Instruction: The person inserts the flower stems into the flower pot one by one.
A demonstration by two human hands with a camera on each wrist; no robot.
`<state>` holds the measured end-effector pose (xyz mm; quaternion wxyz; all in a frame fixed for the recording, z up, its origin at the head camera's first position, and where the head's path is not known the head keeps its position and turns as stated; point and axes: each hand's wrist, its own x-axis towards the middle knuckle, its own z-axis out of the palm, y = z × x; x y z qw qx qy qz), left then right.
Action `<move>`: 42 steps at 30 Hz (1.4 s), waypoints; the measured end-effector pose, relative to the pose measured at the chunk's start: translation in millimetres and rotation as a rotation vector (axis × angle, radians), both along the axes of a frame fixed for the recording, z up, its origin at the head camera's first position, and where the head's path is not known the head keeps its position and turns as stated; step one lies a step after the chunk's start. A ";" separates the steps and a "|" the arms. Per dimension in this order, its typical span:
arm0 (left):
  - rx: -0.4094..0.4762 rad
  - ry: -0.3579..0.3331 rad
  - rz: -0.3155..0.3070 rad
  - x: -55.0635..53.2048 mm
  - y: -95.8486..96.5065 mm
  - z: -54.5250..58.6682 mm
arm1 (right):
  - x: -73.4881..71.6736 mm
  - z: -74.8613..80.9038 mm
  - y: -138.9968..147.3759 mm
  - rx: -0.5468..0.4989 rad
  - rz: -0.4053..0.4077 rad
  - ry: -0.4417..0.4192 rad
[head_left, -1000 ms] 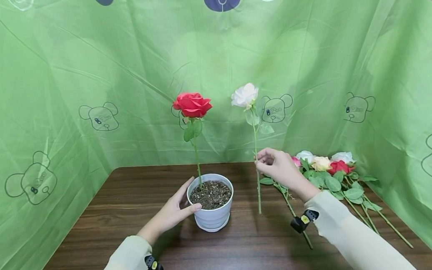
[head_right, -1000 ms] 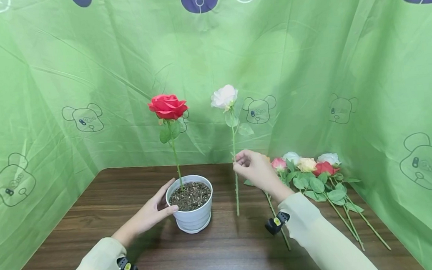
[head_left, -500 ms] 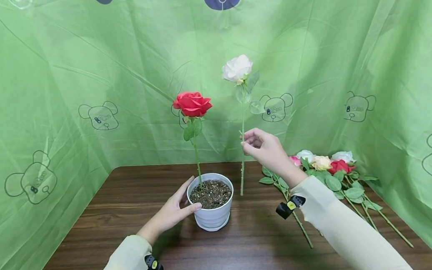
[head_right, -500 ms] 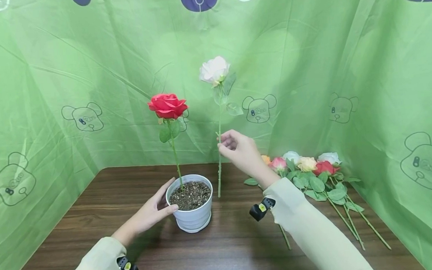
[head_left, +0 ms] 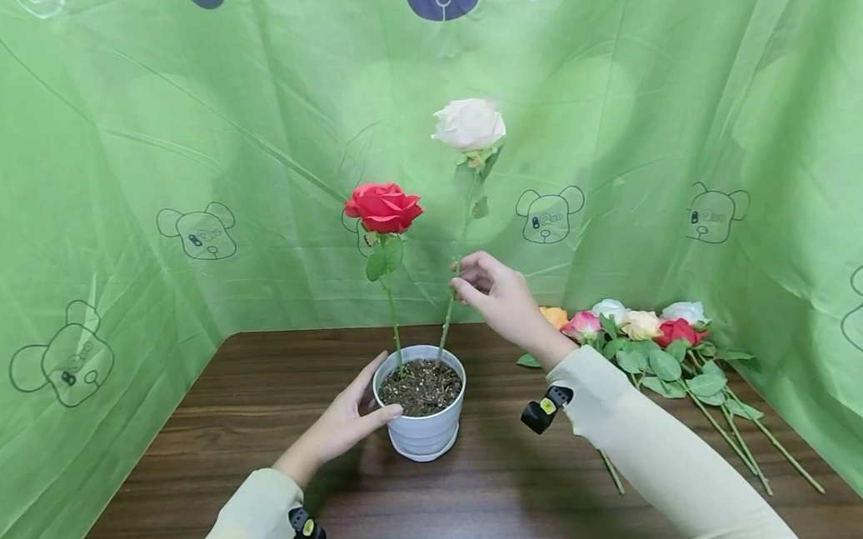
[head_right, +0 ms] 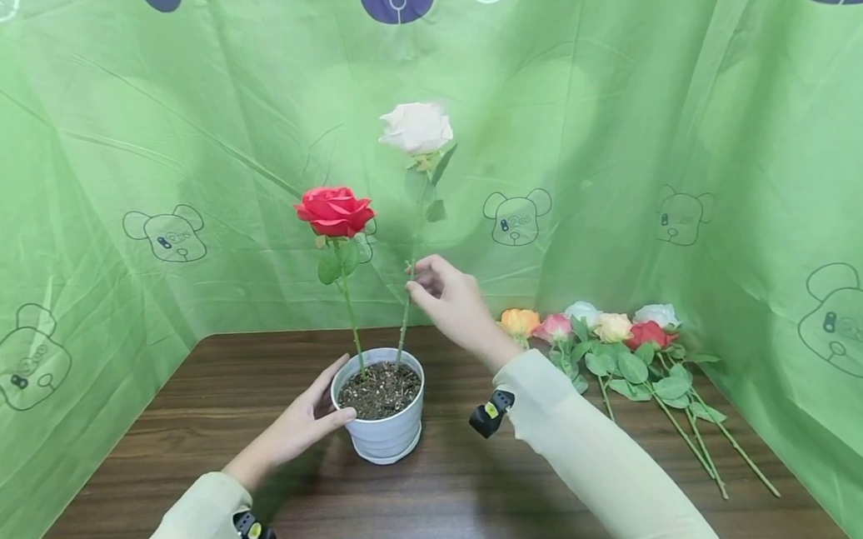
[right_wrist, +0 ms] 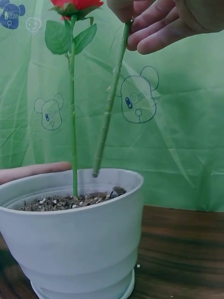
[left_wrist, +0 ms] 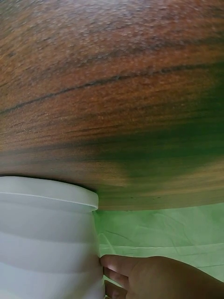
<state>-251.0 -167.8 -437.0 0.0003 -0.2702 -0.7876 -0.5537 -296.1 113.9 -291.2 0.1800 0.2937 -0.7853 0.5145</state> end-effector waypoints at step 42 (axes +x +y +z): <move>0.017 0.010 -0.025 -0.2 -0.1 -0.9 | -11.3 -50.0 -42.0 0.075 -0.079 0.003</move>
